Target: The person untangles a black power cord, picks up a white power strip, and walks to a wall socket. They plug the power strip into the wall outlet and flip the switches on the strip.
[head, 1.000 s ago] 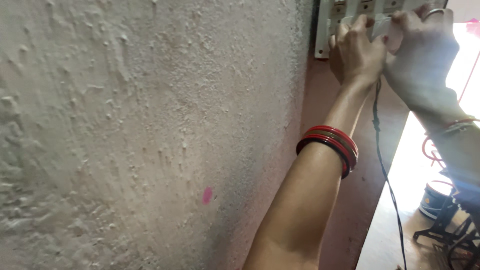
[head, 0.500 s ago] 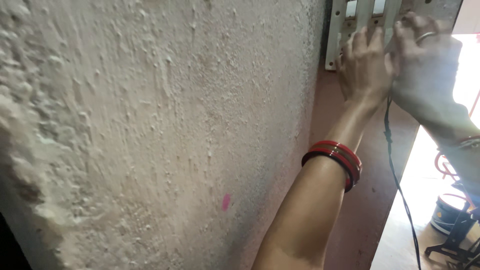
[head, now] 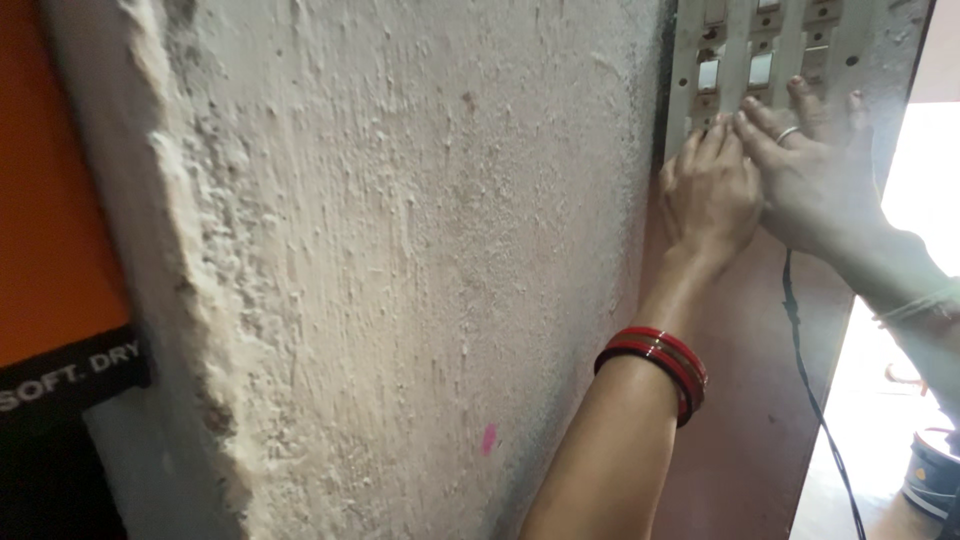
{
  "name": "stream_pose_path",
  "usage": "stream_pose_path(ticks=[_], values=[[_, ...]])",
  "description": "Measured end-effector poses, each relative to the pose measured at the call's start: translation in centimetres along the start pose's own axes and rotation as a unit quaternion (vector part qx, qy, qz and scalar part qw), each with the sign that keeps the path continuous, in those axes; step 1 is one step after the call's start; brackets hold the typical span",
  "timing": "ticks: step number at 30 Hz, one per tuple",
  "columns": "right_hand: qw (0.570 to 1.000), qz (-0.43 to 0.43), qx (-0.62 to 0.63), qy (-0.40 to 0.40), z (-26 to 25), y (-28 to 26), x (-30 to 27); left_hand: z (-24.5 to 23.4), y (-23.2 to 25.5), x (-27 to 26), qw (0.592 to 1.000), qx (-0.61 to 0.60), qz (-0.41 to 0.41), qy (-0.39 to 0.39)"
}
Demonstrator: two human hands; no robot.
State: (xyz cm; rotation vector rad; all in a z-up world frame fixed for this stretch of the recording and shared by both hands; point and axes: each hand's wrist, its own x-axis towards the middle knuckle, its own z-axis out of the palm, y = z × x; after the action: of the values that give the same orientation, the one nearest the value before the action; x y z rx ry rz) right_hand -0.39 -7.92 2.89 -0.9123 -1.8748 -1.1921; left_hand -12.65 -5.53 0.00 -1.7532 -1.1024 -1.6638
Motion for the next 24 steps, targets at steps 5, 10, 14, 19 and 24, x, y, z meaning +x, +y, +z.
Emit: stream_pose_path(ticks=[5,10,14,19,24], values=[[0.998,0.021,-0.049,-0.027,0.9,0.4,-1.2,-1.6,0.1,-1.4,0.998,0.049,0.025,-0.017],[0.996,0.025,-0.079,-0.02,1.2,0.3,-1.9,-3.0,1.0,-2.1,0.994,0.095,0.016,-0.054],[0.999,0.024,-0.041,-0.004,1.0,0.3,-1.5,-3.1,1.0,-1.3,0.993,0.107,0.014,-0.045],[1.0,0.028,0.005,0.008,0.3,-0.5,-1.3,-2.5,0.6,-0.9,0.992,0.101,-0.003,-0.082],[0.998,0.015,0.055,0.033,-0.7,-2.0,-0.8,-2.3,-0.1,-1.6,0.991,0.111,0.008,-0.076]])
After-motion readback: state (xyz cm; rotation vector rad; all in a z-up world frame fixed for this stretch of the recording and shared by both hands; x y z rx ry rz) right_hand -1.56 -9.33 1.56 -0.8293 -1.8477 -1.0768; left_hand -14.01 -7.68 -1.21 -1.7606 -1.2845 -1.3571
